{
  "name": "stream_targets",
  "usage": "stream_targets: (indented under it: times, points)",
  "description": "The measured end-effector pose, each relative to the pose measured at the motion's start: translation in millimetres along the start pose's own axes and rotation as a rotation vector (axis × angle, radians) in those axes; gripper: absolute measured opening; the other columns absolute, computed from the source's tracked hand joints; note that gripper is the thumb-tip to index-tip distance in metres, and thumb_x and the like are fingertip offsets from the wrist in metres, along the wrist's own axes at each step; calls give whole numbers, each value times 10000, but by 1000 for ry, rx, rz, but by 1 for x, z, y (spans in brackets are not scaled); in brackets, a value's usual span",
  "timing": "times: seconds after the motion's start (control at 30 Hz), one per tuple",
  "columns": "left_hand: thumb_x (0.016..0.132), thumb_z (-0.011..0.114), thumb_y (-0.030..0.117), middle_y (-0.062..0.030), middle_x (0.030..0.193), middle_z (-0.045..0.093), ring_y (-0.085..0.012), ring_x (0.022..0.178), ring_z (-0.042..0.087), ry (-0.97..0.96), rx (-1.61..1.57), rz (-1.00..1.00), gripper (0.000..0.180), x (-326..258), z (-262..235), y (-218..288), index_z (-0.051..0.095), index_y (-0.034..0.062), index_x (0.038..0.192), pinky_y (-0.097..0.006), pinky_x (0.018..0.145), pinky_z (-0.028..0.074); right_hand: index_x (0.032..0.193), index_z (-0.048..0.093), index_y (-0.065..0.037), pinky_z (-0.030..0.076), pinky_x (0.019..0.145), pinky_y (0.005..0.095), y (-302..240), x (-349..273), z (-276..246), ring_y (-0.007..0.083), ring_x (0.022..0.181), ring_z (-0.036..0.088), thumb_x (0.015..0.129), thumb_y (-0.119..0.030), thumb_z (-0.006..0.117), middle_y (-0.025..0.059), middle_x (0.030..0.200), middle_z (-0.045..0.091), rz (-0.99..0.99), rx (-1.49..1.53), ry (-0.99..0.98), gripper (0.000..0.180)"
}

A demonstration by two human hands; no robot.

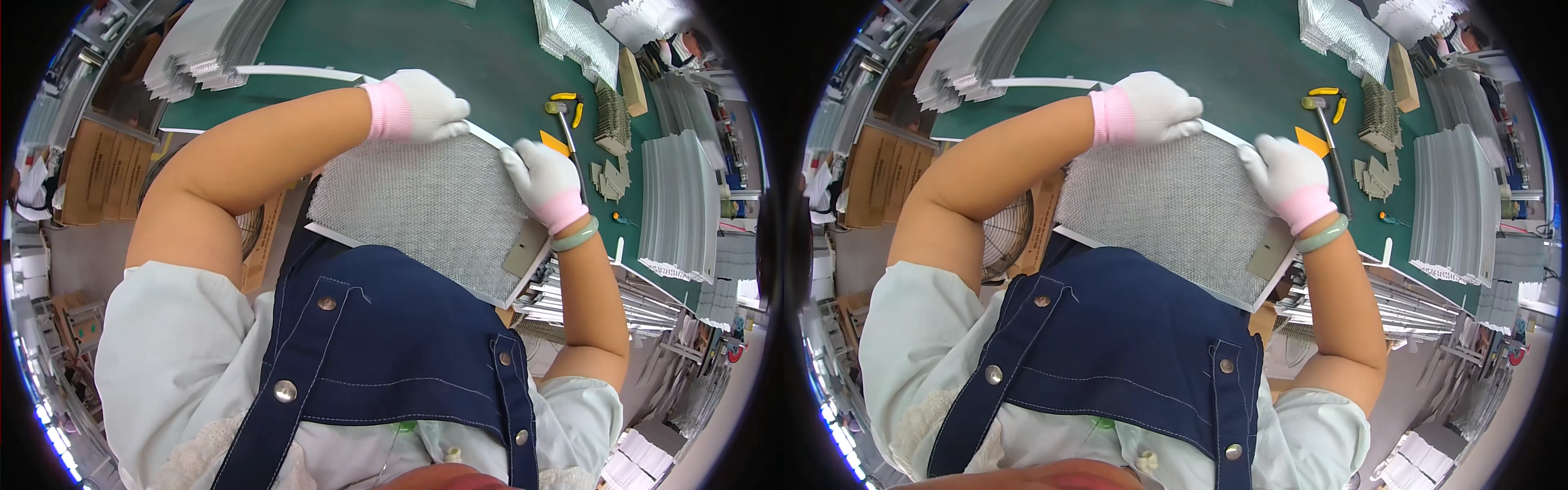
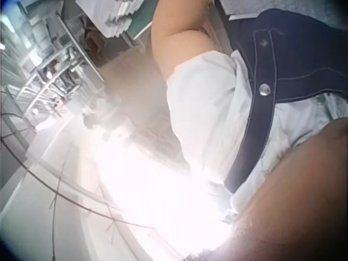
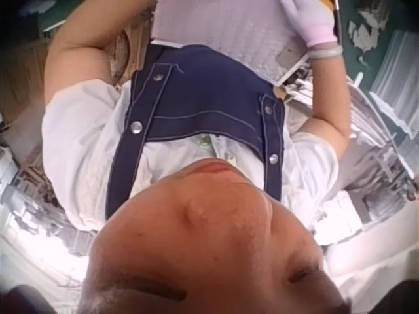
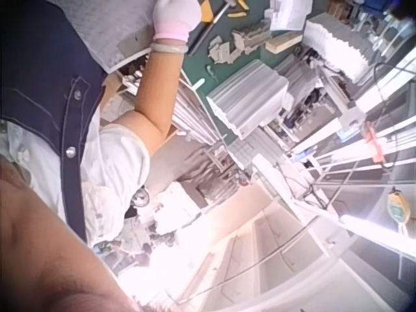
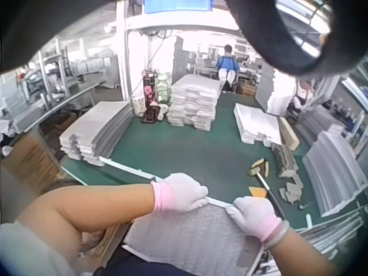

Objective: The person assembles air filters by placing a mesh sheet onto a plastic frame and securing it with white plastic strips. They use a yellow scraper to press the mesh into the frame and a hot glue gun to seal the edges. The completed units are stacked on the table.

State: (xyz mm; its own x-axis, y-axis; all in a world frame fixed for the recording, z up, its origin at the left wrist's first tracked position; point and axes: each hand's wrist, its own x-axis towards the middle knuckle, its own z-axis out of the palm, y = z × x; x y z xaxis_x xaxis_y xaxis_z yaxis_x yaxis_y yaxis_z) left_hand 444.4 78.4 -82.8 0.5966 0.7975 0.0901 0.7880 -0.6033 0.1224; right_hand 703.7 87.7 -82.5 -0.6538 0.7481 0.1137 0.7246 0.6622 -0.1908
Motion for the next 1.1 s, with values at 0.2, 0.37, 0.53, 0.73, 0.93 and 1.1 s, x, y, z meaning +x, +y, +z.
stream_targets:
  times: [0.2,0.37,0.53,0.73,0.93,1.1]
  points:
    - [992,523,339,-152,862,675,-329,855,663,-199,-180,-56,320,3,-29,4,644,43,1013,-435,790,516,917,646,-52,492,718,451,-24,26,5,381,804,630,985,-370,532,175,796,641,-12,244,-56,345]
    - [1006,500,357,-132,928,681,-297,885,653,-401,-350,-227,344,-17,-42,-15,659,65,1097,-409,826,497,984,664,-52,494,739,442,-28,33,8,375,820,638,988,-375,524,175,793,643,27,313,-139,352]
    - [945,540,234,-117,810,652,-329,776,629,-78,-153,4,173,-41,-19,-33,622,82,936,-425,710,500,952,636,-58,502,723,462,-35,38,10,377,810,643,999,-412,488,167,793,650,11,200,-176,387]
    - [937,540,214,-147,821,649,-342,809,642,-118,-93,-103,169,-59,-8,-50,617,65,959,-437,739,504,886,603,-65,502,703,485,-40,32,24,389,797,641,999,-410,483,157,797,657,-1,-14,-68,382]
    - [1009,475,277,-157,919,650,-312,898,633,-293,-315,-272,279,-58,-32,-45,619,48,1080,-399,830,494,1031,678,-52,509,814,430,-44,57,16,352,910,661,986,-386,508,182,919,695,27,374,-215,377]
    - [993,500,308,-143,965,661,-263,926,629,-404,-409,-328,325,-64,-43,-49,625,38,1125,-377,866,490,1062,679,-58,506,840,424,-76,68,19,351,933,661,991,-382,496,176,946,699,114,359,-285,379]
